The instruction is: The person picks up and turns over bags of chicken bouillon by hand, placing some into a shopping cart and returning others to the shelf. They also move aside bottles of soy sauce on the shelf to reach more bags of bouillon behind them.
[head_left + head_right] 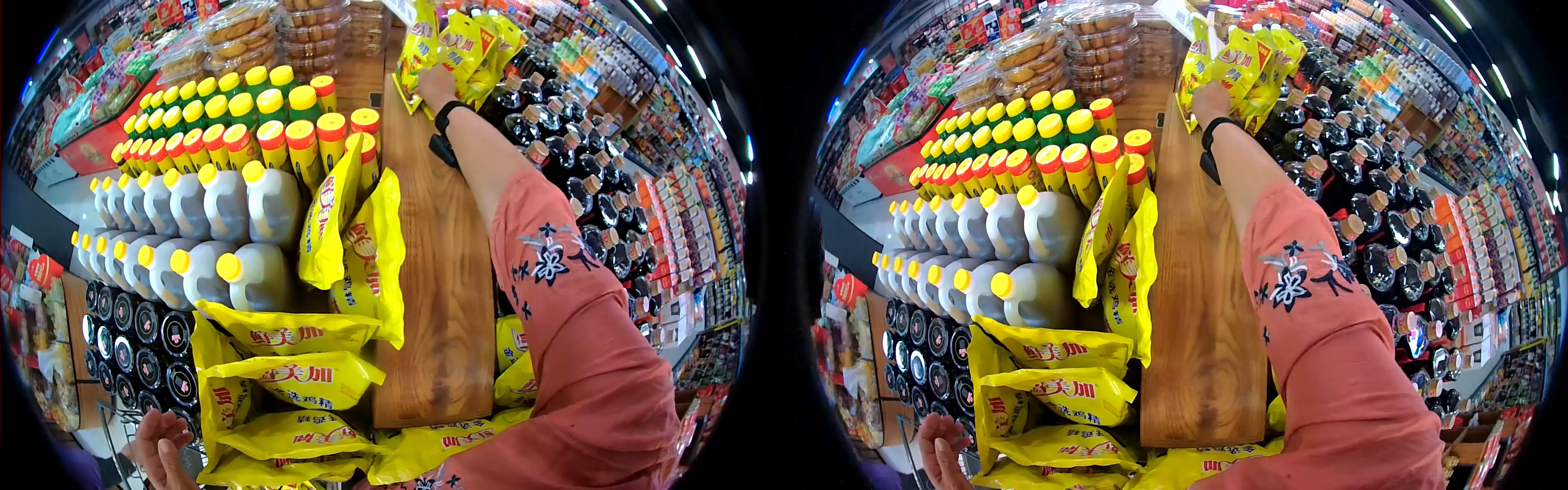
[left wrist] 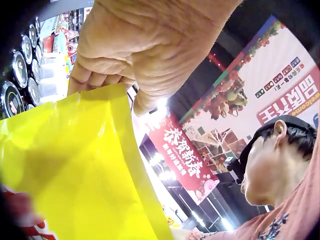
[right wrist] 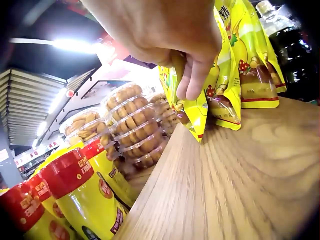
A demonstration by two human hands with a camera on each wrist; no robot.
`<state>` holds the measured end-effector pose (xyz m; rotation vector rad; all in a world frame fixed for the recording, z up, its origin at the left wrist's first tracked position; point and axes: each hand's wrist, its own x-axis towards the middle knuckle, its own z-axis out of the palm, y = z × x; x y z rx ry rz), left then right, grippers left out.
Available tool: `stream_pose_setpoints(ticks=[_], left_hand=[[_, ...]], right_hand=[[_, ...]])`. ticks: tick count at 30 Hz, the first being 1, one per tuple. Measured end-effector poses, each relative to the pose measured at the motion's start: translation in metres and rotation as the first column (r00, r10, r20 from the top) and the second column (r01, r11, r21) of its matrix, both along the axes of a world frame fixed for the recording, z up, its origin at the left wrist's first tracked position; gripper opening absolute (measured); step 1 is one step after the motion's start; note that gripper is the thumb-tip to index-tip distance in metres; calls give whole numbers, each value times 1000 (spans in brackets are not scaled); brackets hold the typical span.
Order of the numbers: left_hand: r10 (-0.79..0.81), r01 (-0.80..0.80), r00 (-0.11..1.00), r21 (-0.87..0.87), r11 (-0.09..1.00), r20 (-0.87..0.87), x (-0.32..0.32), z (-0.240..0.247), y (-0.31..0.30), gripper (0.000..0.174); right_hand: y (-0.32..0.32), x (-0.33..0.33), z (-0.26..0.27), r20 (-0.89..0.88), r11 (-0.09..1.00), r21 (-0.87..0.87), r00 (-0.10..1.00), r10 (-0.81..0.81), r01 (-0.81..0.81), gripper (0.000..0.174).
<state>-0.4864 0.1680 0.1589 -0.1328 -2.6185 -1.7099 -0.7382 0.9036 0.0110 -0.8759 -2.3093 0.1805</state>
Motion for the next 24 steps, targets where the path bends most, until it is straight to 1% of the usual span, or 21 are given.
stream_pose_setpoints(ticks=[1,3,4,5,7,11,13,14,16,17,19,22,24], left_hand=[[-7,7,1000,-10,1000,4,1,2,2,44],[-32,32,999,-9,999,-5,0,2,4,44],[-43,43,999,-1,999,-7,0,2,4,44],[-55,55,998,7,998,-7,-1,2,4,44],[-52,51,998,37,998,21,-1,1,3,44],[-76,74,996,61,995,36,-6,-10,-7,44],[-109,106,993,72,992,49,-8,-12,-10,45],[-125,120,991,75,990,54,-9,-12,-11,45],[-68,65,996,57,996,52,-5,-4,0,44],[-41,38,998,48,998,54,-3,-1,4,43],[-42,40,997,44,998,57,-5,-2,3,42],[-44,43,998,28,999,46,-6,-4,4,42],[-37,36,999,17,999,40,-5,-4,4,42]], right_hand=[[-3,4,5,4,1000,17,1000,-4,4,35],[-28,22,14,-119,996,-91,993,-29,18,38],[-29,26,17,-179,989,-145,983,-43,17,39],[-28,28,13,-221,996,-88,974,-53,34,43],[-25,32,10,-228,975,-222,972,-53,1,45],[-23,49,18,-46,950,-313,999,-2,-13,55],[-42,60,37,133,918,-394,991,19,36,64],[-45,60,37,115,931,-364,993,16,27,64],[-47,58,30,80,953,-304,997,15,10,64],[-47,57,28,63,903,-430,998,20,9,62],[-60,61,40,34,757,-654,999,24,4,59],[-70,63,43,-65,654,-755,998,-2,-48,53],[-66,58,36,-145,595,-790,988,50,-146,54]])
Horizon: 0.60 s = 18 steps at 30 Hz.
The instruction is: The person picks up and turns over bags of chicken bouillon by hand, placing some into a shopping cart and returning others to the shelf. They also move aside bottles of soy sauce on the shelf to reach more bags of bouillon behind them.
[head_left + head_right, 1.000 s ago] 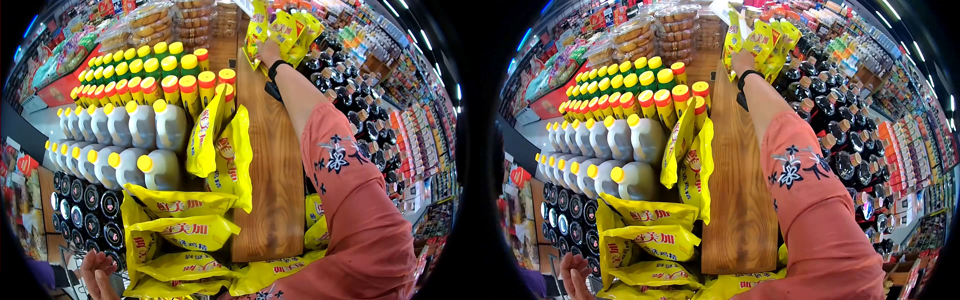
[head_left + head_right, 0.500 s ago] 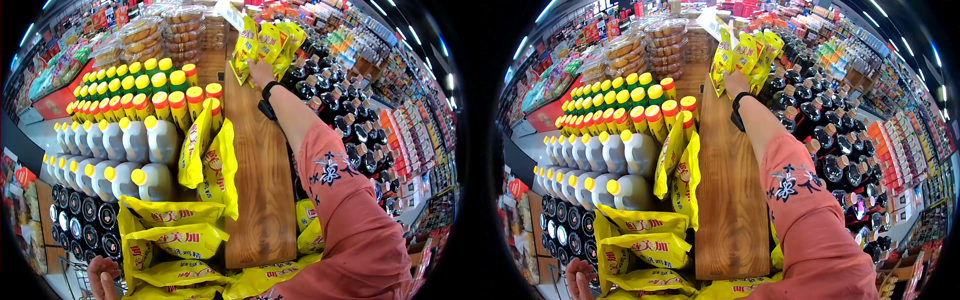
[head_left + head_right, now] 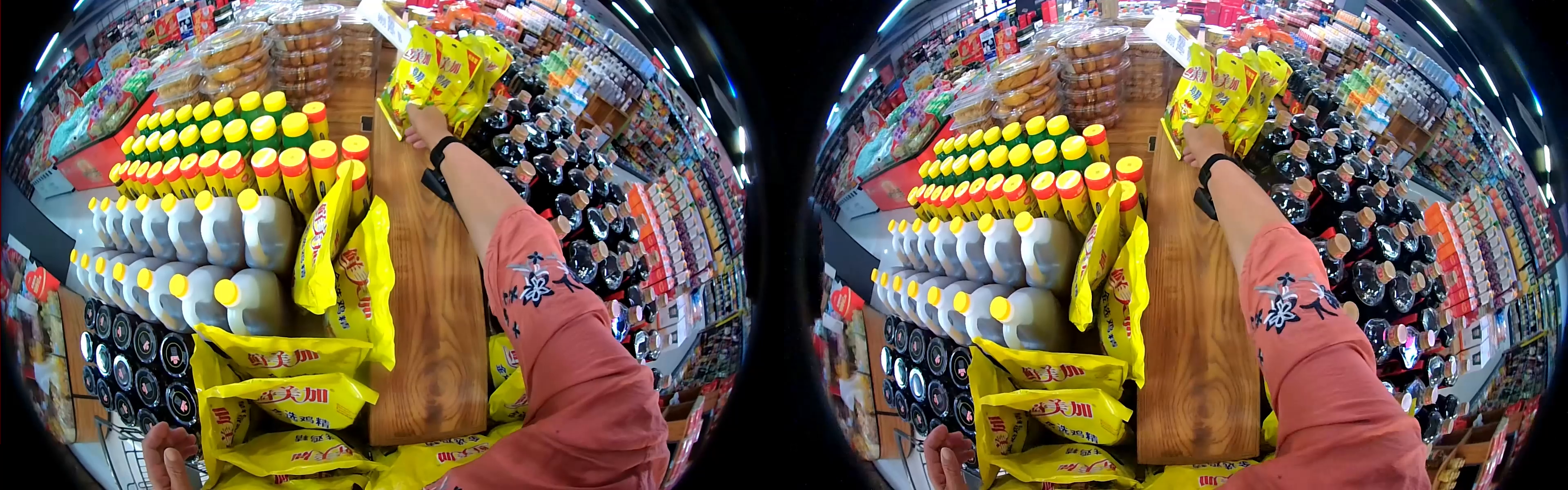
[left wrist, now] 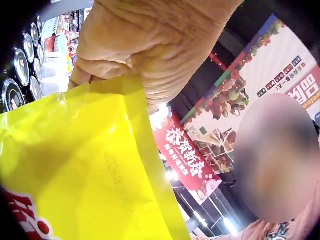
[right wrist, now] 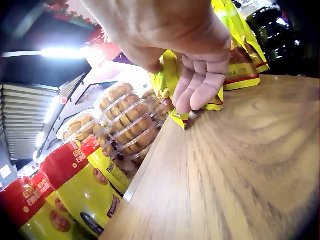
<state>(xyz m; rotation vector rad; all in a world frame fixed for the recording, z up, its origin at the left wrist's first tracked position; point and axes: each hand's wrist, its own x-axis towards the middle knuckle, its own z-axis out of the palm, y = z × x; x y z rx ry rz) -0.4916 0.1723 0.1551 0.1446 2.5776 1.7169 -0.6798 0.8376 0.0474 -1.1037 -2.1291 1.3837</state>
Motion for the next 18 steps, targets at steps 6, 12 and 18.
stream_pose_setpoints(ticks=[6,12,18], left_hand=[[52,-52,998,-13,999,23,5,5,4,42],[76,-75,997,-15,997,28,9,6,4,42],[54,-55,998,30,998,39,9,2,0,40]], right_hand=[[3,-8,-7,-13,995,-103,1000,13,-14,51],[12,-22,-24,-82,998,-27,995,-57,55,43],[9,-28,-23,-102,988,-82,986,-135,127,36]])
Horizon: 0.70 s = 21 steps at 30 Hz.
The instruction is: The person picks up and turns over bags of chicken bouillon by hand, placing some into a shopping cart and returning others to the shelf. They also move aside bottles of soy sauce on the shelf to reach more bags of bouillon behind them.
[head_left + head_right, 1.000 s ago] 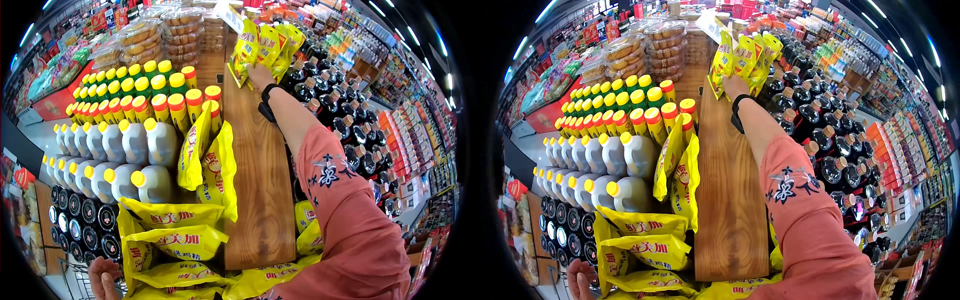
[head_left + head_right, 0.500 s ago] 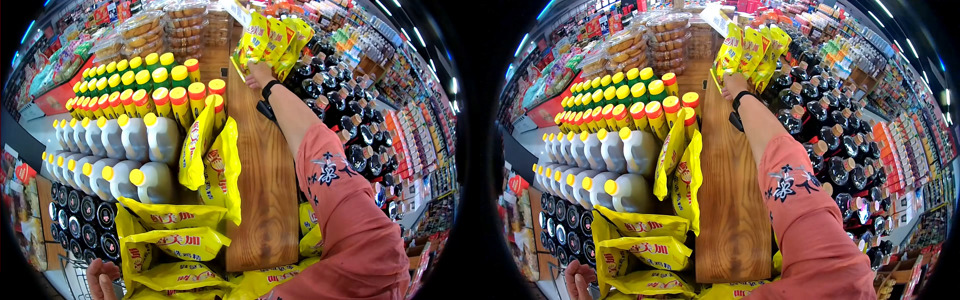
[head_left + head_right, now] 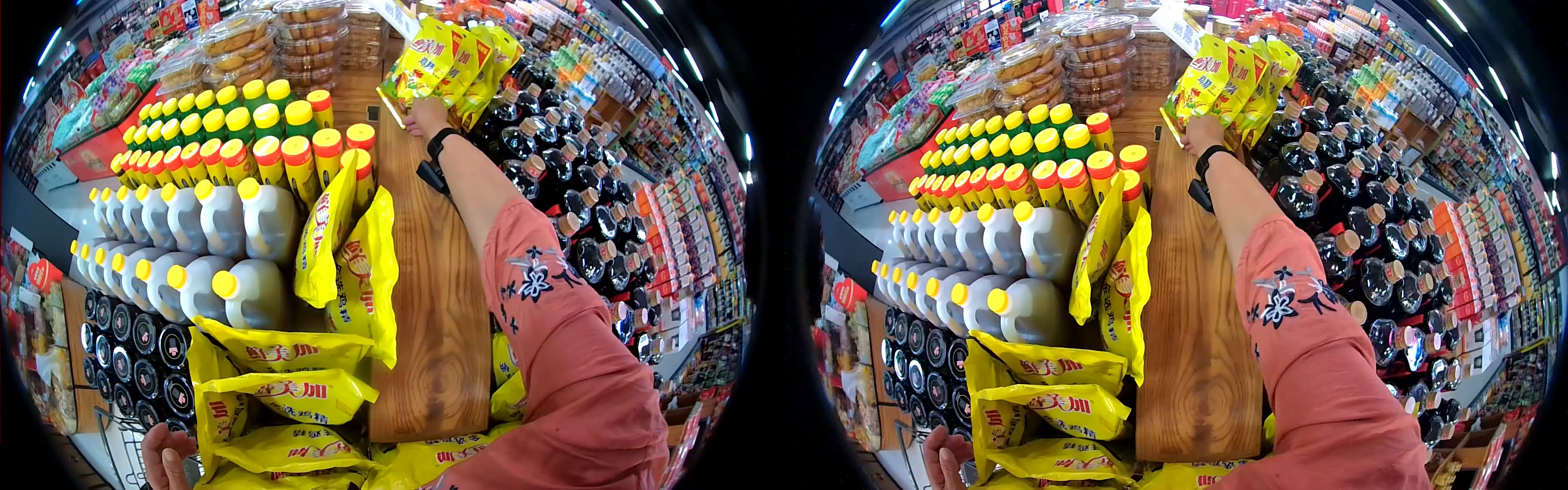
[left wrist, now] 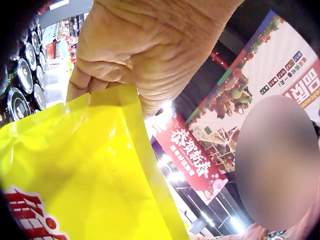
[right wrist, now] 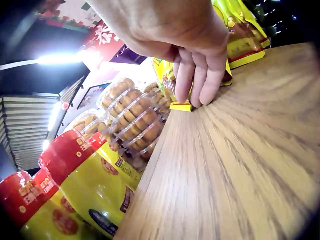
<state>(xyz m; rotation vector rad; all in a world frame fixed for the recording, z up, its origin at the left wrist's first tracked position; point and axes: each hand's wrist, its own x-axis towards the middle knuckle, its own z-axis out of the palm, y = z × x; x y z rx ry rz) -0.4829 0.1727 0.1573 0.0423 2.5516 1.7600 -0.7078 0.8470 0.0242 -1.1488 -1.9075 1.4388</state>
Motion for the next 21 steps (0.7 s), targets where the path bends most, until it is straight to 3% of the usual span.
stream_pose_setpoints(ticks=[5,8,14,21], left_hand=[[3,-3,1000,-2,1000,0,0,0,1,41],[17,-17,1000,-20,1000,-2,1,4,1,41],[19,-19,999,-5,1000,31,4,-3,-9,42],[60,-62,996,33,997,73,14,7,-5,45]], right_hand=[[12,-10,-9,-120,995,-101,993,8,-20,32],[11,-19,-9,-143,987,-151,987,-74,52,31],[25,-17,-7,15,968,-217,991,130,-124,33],[17,3,9,105,980,-126,980,168,-155,36]])
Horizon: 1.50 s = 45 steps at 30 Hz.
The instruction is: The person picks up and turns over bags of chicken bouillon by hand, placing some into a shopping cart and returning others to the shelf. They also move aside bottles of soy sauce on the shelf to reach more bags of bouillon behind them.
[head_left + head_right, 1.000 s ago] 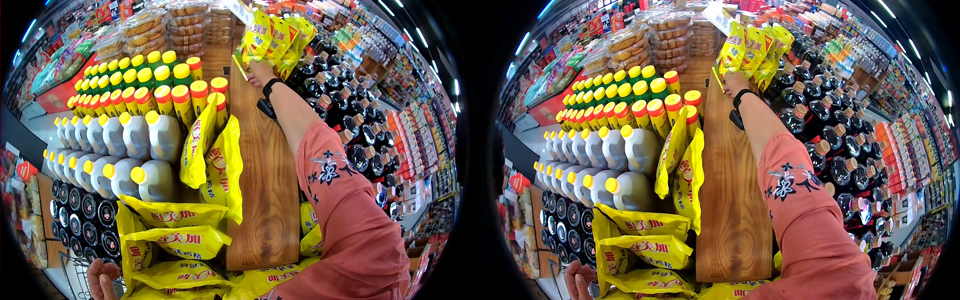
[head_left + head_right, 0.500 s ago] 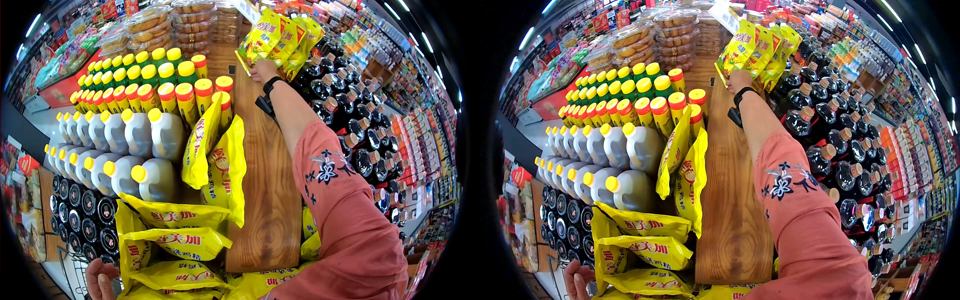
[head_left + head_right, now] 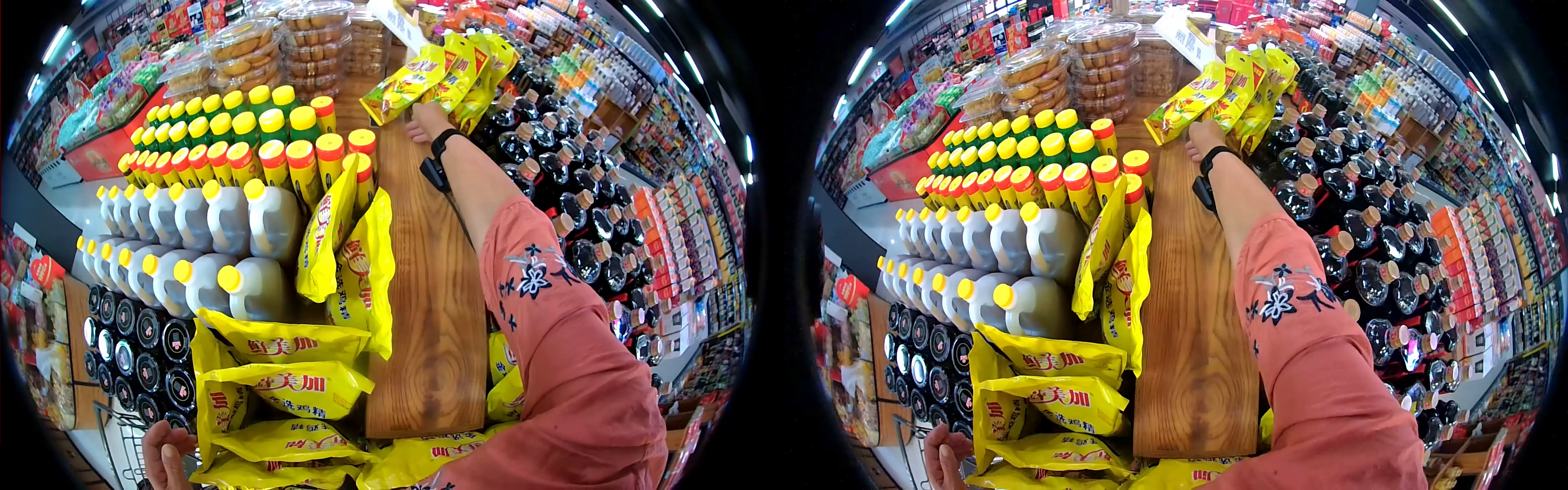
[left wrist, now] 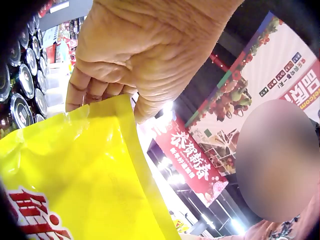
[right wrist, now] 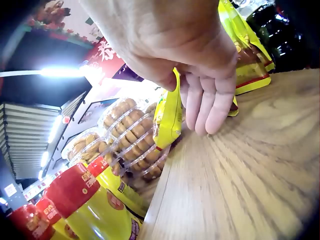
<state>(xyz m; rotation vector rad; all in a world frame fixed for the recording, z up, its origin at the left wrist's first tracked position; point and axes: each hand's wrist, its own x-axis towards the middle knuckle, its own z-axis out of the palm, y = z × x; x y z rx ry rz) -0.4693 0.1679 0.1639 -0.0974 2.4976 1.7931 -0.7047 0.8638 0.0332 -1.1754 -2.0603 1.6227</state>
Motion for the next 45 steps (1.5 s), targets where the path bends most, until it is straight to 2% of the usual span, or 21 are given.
stream_pose_setpoints(ticks=[3,5,9,13,16,23,27,28,29,31,32,33,34,35,36,37,38,39,40,42,45], left_hand=[[1,-1,1000,-41,999,-14,2,-3,-6,45],[-12,10,999,-88,996,-32,1,-2,-4,44],[-21,20,999,-10,1000,-28,-1,-14,-19,42],[-15,14,999,-6,1000,-34,-4,-17,-19,41],[-5,4,999,-25,1000,-40,-5,-16,-15,40],[-2,-2,998,-70,998,-64,-1,-8,-7,40],[32,-38,994,-55,998,-105,10,3,-7,35],[15,-30,993,-123,992,-121,-1,-36,-50,39],[66,-79,983,-72,994,-169,4,-33,-45,36],[69,-86,972,-67,994,-224,14,-27,-53,36],[97,-110,963,-36,993,-251,18,-28,-60,36],[131,-139,952,-8,990,-278,22,-31,-68,35],[153,-150,941,35,988,-301,25,-34,-77,35],[179,-166,931,69,984,-317,31,-36,-88,35],[219,-200,924,93,975,-313,37,-40,-99,36],[258,-234,915,114,966,-310,43,-44,-111,36],[287,-254,908,145,956,-304,49,-51,-122,37],[317,-273,899,178,945,-302,54,-59,-135,38],[347,-301,894,194,934,-284,58,-72,-153,38],[404,-350,882,238,906,-243,64,-108,-197,37],[515,-453,838,297,840,-180,80,-171,-252,36]], right_hand=[[-14,10,8,29,976,218,999,18,-24,34],[-24,9,7,-16,959,283,1000,-10,14,33],[-33,5,-10,-185,927,367,983,-11,79,29],[-23,-12,-33,-162,899,432,987,-5,75,27],[-20,-10,-27,8,926,371,997,74,-71,29],[-17,1,-19,-53,929,351,987,149,-121,24],[-28,15,25,-246,953,254,942,229,-166,22],[-39,20,47,-267,955,227,931,250,-192,22],[-48,21,62,-340,970,196,918,203,-142,25],[-79,46,115,-356,914,298,856,375,-276,26],[-85,44,135,-383,931,227,853,354,-284,30],[-87,50,155,-346,878,247,809,475,-410,33],[-105,61,179,-303,857,282,808,506,-431,34],[-107,57,189,-292,739,415,691,661,-531,33],[-184,108,229,-229,775,412,769,597,-478,37],[-224,135,245,-148,709,416,726,671,-570,36],[-265,162,249,-352,790,438,726,590,-430,34],[-270,165,251,-403,820,305,715,571,-483,30],[-243,166,256,-288,651,383,585,758,-655,33],[-289,186,251,-166,465,462,442,882,-755,36],[-382,280,240,2,361,340,385,923,-868,44]])
